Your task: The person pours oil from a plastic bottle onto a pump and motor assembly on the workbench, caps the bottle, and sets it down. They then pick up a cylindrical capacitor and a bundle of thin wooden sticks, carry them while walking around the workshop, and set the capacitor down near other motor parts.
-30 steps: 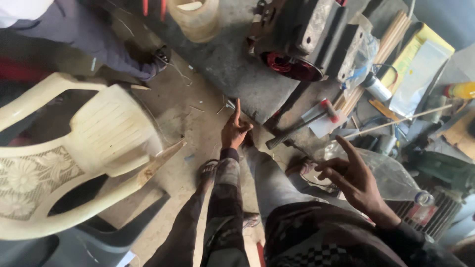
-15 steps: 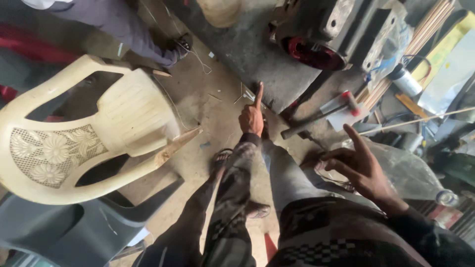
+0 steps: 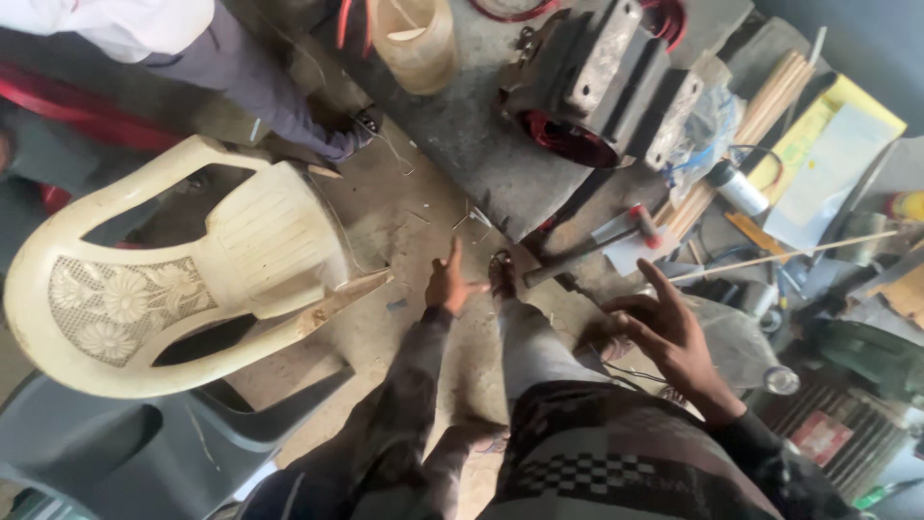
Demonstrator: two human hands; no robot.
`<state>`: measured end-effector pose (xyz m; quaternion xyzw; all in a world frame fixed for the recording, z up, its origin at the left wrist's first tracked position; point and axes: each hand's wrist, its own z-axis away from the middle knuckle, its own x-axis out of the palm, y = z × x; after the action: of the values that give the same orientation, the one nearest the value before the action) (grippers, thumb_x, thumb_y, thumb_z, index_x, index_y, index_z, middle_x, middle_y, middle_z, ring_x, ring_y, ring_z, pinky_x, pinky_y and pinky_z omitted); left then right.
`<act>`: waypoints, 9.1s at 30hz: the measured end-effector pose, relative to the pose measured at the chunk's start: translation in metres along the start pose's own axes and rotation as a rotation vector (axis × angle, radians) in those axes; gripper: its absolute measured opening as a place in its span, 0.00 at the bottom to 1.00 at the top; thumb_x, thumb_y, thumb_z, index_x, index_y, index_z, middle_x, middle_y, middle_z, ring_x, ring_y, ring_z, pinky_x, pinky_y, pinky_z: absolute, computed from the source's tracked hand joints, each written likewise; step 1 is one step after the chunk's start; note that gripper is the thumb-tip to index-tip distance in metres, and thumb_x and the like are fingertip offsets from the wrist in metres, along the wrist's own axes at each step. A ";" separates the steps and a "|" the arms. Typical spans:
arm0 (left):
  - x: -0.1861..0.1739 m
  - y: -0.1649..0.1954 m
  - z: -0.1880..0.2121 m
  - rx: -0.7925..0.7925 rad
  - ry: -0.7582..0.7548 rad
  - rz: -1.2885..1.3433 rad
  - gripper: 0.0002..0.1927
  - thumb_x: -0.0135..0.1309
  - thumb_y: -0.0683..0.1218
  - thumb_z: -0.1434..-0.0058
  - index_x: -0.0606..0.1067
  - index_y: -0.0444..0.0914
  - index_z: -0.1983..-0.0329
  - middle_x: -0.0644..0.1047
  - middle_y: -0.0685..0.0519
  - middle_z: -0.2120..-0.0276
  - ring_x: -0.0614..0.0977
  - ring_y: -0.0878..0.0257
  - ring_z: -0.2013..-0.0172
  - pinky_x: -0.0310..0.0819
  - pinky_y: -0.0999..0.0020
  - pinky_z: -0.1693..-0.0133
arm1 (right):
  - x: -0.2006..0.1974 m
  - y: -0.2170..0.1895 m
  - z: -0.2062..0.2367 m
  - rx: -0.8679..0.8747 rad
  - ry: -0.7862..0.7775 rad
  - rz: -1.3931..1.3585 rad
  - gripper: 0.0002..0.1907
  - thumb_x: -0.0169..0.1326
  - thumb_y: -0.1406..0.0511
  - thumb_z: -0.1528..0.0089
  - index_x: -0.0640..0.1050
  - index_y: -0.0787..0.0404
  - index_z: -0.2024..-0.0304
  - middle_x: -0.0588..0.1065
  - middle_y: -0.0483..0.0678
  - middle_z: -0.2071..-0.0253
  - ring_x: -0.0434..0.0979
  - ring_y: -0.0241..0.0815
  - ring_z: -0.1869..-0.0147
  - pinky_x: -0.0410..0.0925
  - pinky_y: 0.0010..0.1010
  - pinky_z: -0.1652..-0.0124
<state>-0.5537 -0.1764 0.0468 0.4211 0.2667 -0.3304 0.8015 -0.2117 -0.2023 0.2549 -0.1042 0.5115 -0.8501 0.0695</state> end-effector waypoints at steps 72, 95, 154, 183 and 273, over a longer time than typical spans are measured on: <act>-0.072 0.327 0.184 0.964 -1.047 1.681 0.78 0.44 0.89 0.71 0.27 0.61 0.21 0.28 0.48 0.18 0.34 0.46 0.18 0.35 0.39 0.23 | -0.001 -0.115 0.119 -0.789 0.136 0.742 0.57 0.45 0.34 0.37 0.49 0.66 0.22 0.55 0.62 0.21 0.48 0.58 0.14 0.39 0.55 0.22; -0.050 0.326 0.188 0.696 -1.187 1.861 0.74 0.39 0.90 0.67 0.37 0.59 0.18 0.32 0.52 0.17 0.35 0.58 0.19 0.30 0.55 0.23 | -0.021 -0.122 0.113 -0.491 0.137 -0.929 0.70 0.31 0.24 0.49 0.47 0.65 0.21 0.50 0.59 0.19 0.46 0.58 0.15 0.40 0.50 0.22; -0.075 0.423 0.252 1.386 -0.524 0.940 0.44 0.32 0.71 0.26 0.33 0.48 0.18 0.33 0.48 0.18 0.36 0.52 0.19 0.40 0.55 0.22 | -0.023 -0.212 0.134 -0.990 0.675 0.236 0.40 0.45 0.50 0.28 0.49 0.62 0.23 0.47 0.68 0.20 0.44 0.61 0.15 0.44 0.41 0.24; -0.125 0.446 0.275 1.650 -0.374 0.663 0.55 0.43 0.79 0.37 0.40 0.46 0.20 0.39 0.53 0.20 0.35 0.48 0.19 0.27 0.43 0.23 | -0.010 -0.229 0.144 -0.988 0.661 0.353 0.41 0.41 0.44 0.27 0.51 0.67 0.27 0.43 0.71 0.22 0.40 0.67 0.16 0.45 0.51 0.24; -0.046 0.294 0.119 1.053 -0.419 -0.219 0.63 0.73 0.59 0.60 0.53 0.33 0.25 0.67 0.36 0.34 0.71 0.39 0.37 0.65 0.51 0.40 | -0.074 -0.054 0.126 -0.388 0.679 0.738 0.50 0.70 0.56 0.45 0.59 0.63 0.28 0.63 0.61 0.28 0.63 0.59 0.25 0.60 0.44 0.31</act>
<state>-0.3430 -0.1382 0.2859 0.6588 -0.0559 -0.5759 0.4809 -0.1094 -0.2686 0.3521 0.3524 0.6555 -0.6450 0.1735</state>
